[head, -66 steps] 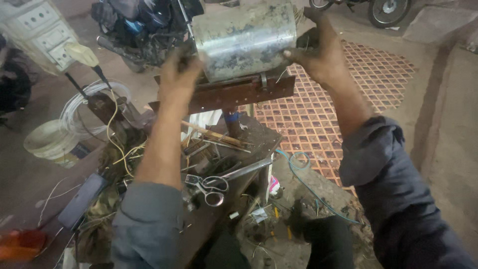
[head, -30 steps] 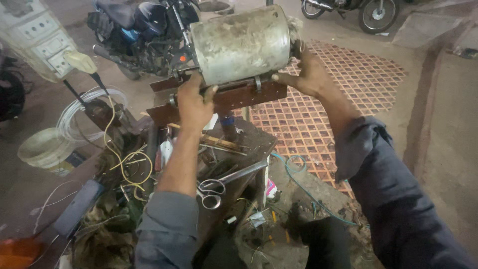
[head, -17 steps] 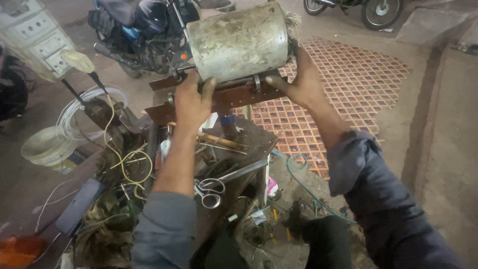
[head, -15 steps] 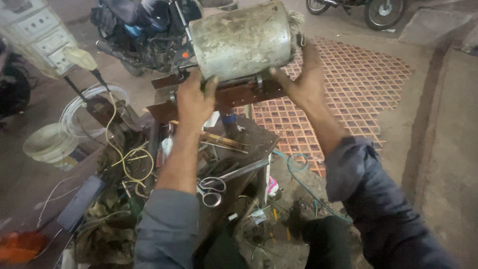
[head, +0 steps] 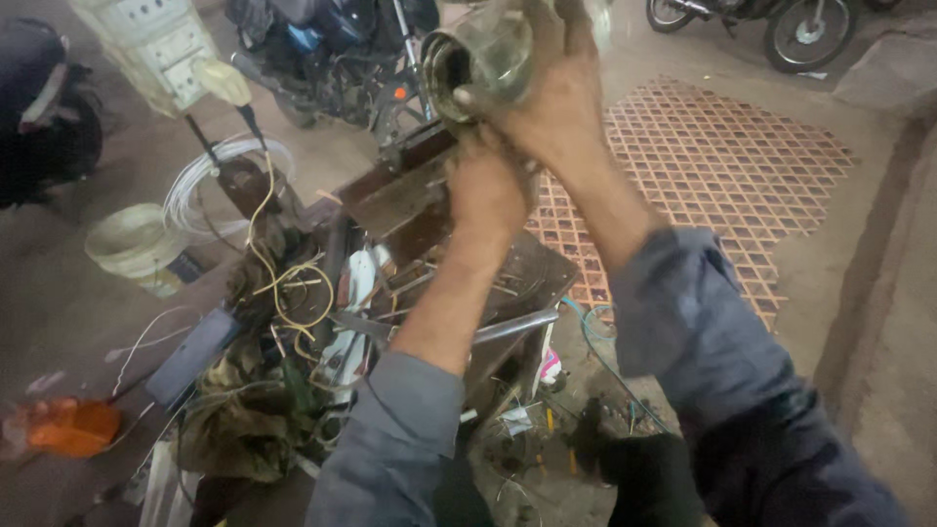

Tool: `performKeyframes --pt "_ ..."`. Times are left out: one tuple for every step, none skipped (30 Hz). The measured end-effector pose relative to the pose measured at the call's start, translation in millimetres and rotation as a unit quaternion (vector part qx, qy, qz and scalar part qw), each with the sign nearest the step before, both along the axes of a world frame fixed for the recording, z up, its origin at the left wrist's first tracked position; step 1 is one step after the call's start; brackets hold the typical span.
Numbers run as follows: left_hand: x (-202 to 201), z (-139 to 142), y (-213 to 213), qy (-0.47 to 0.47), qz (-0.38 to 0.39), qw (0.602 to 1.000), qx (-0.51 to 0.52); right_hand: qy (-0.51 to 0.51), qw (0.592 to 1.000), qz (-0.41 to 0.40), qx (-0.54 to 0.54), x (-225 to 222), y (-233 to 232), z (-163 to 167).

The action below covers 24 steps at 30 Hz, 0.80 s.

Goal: The person uses pliers to pull and cut copper wire windings out of a motor stator on the workbench, then gathers the extracted wires into a bundle on their lap, aligning and sorting the strands by hand before returning to pull more wire from the stator.

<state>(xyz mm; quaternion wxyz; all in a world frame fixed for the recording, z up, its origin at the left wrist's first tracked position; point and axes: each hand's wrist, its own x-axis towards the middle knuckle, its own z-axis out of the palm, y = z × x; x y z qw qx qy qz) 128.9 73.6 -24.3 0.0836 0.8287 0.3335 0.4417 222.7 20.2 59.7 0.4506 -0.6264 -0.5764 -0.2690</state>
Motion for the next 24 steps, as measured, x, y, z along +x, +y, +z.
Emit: performKeyframes --pt "-1 0 -4 0.012 0.015 0.998 0.055 -0.002 0.999 -0.034 -0.031 -4 12 -1" --pt "-3 1 -9 0.024 0.030 0.993 0.111 -0.004 0.996 -0.067 -0.060 -6 22 -4" --pt "-7 2 -14 0.036 0.042 0.984 0.168 -0.004 0.996 -0.076 -0.050 -7 30 -7" --pt "-12 3 -20 0.068 0.057 0.976 0.198 -0.006 0.995 -0.087 -0.039 -6 36 -11" --pt "-20 3 -27 0.098 0.074 0.966 0.227 -0.010 0.995 -0.097 -0.030 -5 41 -14" --pt "-30 3 -34 0.128 0.094 0.954 0.255 -0.026 0.994 -0.099 -0.024 -3 45 -17" --pt "-43 3 -38 0.099 0.043 0.969 0.224 -0.039 0.994 -0.102 -0.017 -2 48 -18" --pt "-58 3 -41 0.071 -0.012 0.979 0.192 -0.050 0.993 -0.108 -0.013 1 49 -20" --pt "-73 2 -42 0.042 -0.067 0.984 0.158 -0.054 0.995 -0.087 -0.006 4 49 -19" --pt "-88 0 -41 0.017 -0.073 0.988 0.136 -0.059 0.996 -0.062 0.001 7 49 -16" --pt "-104 -2 -38 -0.007 -0.076 0.990 0.116 -0.062 0.997 -0.033 0.011 8 50 -14" --pt "-116 -5 -37 -0.031 -0.080 0.992 0.097 -0.051 0.998 -0.021 -0.005 9 51 -11" --pt "-122 -10 -37 0.033 -0.088 0.994 0.061 -0.042 0.999 -0.010 -0.021 10 51 -7" --pt "-124 -15 -37 0.096 -0.093 0.991 0.029 -0.034 0.999 0.002 -0.034 10 52 -2" --pt "-125 -22 -38 0.160 -0.095 0.983 -0.004 -0.049 0.999 0.013 -0.015 8 55 2" --pt "-119 -30 -44 0.154 -0.084 0.982 0.069 -0.063 0.998 0.022 0.000 6 58 5" --pt "-110 -39 -50 0.148 -0.072 0.976 0.142 -0.078 0.996 0.032 0.015 4 60 9" --pt "-99 -46 -56 0.142 -0.057 0.965 0.215 -0.068 0.997 0.021 0.008 3 64 12" --pt "-88 -53 -60 0.122 -0.067 0.969 0.204 -0.058 0.998 0.008 -0.001 2 65 14" --pt "-77 -58 -65 0.102 -0.081 0.973 0.191 -0.048 0.999 -0.008 -0.013 2 65 15" --pt "-67 -62 -69 0.081 -0.095 0.976 0.177 -0.042 0.999 -0.008 -0.025 3 65 15" --pt "-59 -64 -73 0.078 -0.076 0.977 0.184 -0.036 0.999 -0.010 -0.038 4 64 15" --pt "-53 -65 -76 0.074 -0.057 0.977 0.193 -0.031 0.998 -0.012 -0.050 5 61 15" --pt "-48 -63 -77 0.070 -0.035 0.976 0.205 -0.034 0.998 0.005 -0.043 5 59 17"
